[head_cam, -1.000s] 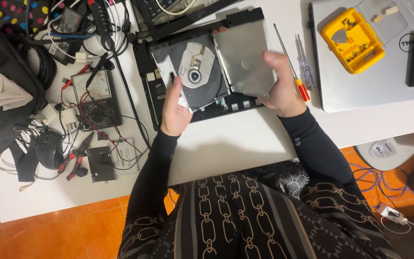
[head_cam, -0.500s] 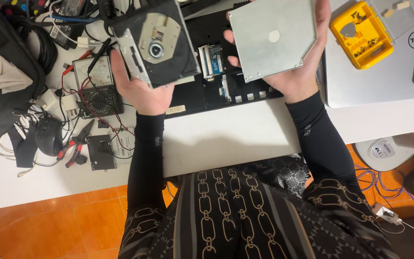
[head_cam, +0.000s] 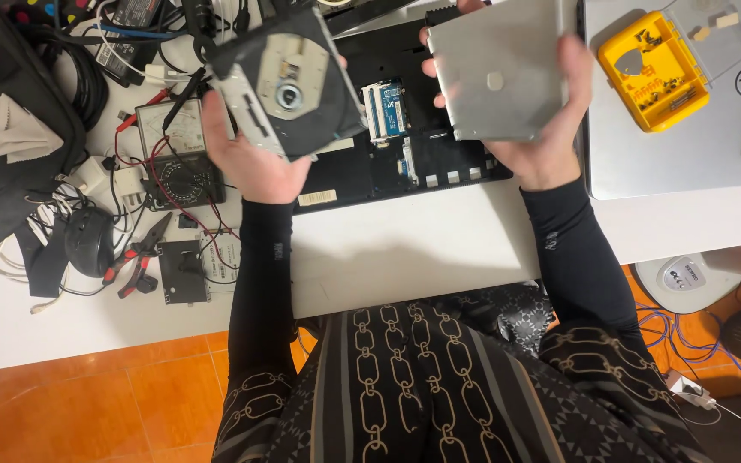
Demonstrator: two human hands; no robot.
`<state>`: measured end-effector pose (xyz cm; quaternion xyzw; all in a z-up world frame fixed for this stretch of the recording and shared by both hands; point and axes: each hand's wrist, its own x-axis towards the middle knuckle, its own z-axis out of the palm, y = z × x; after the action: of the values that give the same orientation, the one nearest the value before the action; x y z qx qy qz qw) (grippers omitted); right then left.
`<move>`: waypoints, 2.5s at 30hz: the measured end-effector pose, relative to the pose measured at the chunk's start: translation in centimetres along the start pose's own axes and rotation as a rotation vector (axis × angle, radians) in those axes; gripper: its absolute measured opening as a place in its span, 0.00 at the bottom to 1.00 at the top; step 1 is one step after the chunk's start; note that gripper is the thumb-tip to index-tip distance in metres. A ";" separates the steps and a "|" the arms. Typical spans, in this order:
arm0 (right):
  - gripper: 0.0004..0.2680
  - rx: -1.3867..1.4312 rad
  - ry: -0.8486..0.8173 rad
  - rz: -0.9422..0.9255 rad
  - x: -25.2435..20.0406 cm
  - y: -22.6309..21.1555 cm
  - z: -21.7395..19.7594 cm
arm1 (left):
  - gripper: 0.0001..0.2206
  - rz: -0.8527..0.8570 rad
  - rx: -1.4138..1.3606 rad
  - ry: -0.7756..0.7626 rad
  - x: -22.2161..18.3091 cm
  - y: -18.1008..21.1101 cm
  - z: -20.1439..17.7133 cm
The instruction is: Disassembling and cleaning an internal laptop optical drive using a screwdriver and a hair dryer.
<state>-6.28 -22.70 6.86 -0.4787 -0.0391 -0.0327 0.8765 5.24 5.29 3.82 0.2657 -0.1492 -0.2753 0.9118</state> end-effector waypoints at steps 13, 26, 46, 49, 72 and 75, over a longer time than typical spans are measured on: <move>0.47 -1.399 -0.092 -0.437 0.1 2.5 3.0 | 0.26 -0.318 0.259 0.156 -2.3 -5.6 -0.4; 0.15 -1.081 0.294 0.046 0.5 1.2 1.6 | 0.37 -0.296 0.338 0.032 -1.7 -4.2 1.1; 0.07 -0.501 0.478 -0.274 0.7 2.3 -6.4 | 0.27 0.056 0.012 0.064 -0.4 -2.8 0.9; 0.08 -0.567 0.548 -0.267 1.2 2.5 -6.1 | 0.28 0.050 -0.051 0.076 -0.4 -2.5 0.8; 0.10 -1.367 0.562 -0.169 1.3 2.7 -4.5 | 0.33 0.238 0.009 -0.002 0.1 -0.4 -2.0; 0.09 -1.451 0.546 -0.170 1.3 3.0 -4.9 | 0.33 0.220 0.025 -0.011 0.0 -0.8 -1.7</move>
<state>-4.57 -25.19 1.84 -0.9027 0.1726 -0.2337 0.3172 5.59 5.39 2.01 0.2576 -0.1861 -0.1732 0.9322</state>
